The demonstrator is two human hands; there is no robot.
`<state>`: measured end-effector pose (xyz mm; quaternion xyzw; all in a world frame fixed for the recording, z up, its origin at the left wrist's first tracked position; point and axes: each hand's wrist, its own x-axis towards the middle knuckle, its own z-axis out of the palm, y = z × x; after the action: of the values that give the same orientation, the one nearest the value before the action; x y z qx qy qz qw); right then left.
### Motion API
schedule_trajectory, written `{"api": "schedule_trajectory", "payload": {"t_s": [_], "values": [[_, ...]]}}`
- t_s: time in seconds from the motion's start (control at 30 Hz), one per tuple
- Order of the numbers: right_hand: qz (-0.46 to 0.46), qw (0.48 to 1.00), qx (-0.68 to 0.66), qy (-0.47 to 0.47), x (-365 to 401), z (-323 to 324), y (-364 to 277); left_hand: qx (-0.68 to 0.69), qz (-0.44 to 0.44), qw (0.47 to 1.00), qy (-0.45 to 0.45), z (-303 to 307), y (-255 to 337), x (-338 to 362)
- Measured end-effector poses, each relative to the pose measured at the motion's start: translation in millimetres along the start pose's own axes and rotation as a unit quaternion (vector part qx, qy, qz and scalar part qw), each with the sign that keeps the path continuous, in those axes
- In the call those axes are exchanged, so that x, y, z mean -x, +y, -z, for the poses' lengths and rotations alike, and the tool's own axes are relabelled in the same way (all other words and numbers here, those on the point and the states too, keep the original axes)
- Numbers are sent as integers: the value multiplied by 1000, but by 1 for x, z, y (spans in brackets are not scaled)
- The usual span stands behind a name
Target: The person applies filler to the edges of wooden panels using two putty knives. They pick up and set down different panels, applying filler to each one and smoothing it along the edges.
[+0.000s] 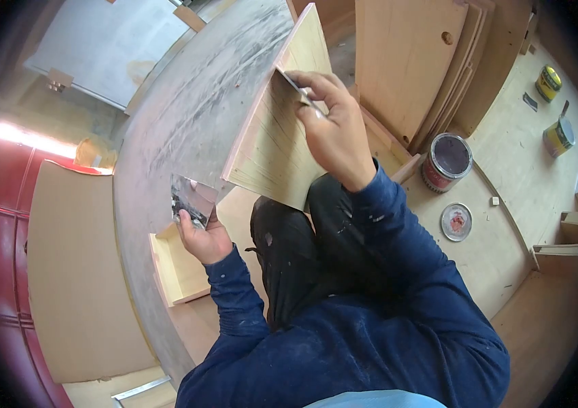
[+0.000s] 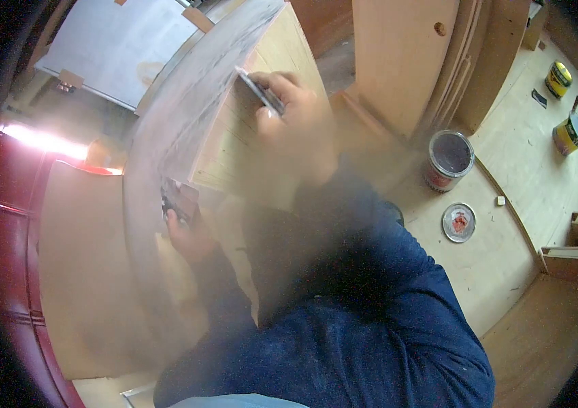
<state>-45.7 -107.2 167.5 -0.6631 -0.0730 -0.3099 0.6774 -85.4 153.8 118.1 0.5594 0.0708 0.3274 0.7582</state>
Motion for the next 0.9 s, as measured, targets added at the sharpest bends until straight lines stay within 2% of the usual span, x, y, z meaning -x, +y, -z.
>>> {"api": "schedule_trajectory", "payload": {"t_s": [0.07, 0.2, 0.27, 0.3, 0.33, 0.4, 0.53, 0.63, 0.73, 0.8, 0.87, 0.9], "values": [[12, 1000, 7, -9, 12, -2, -5, 17, 16, 999, 21, -1, 0, 1], [27, 997, 7, -70, 22, 9, -7, -7, -1, 1000, 3, 2, -8, -2], [39, 999, -23, 0, 9, 19, 0, 0, -1, 1000, 11, -1, -7, -1], [109, 984, 111, 82, -4, 23, 12, -2, 4, 1000, 26, -2, -5, 0], [108, 984, 113, 83, -16, 23, 26, -3, 8, 999, 40, -3, -3, 2], [165, 945, 200, 201, -38, 21, 50, -3, 0, 999, 42, -1, -4, 2], [160, 938, 223, 213, -55, 6, 66, 8, -15, 998, 57, 11, -9, -4], [175, 946, 168, 217, -51, -16, 63, 0, -17, 998, 57, 17, -10, -7], [216, 963, 90, 132, -23, -23, 43, 1, -11, 999, 53, 13, -8, -6], [209, 970, 64, 105, -15, -18, 37, -6, -7, 999, 30, 22, -13, -12], [121, 978, -16, 170, -22, -17, 44, -15, -3, 1000, 8, 21, -11, -12], [12, 986, -18, 163, -32, -11, 48, 2, -3, 1000, 18, 20, -11, -10]]}}
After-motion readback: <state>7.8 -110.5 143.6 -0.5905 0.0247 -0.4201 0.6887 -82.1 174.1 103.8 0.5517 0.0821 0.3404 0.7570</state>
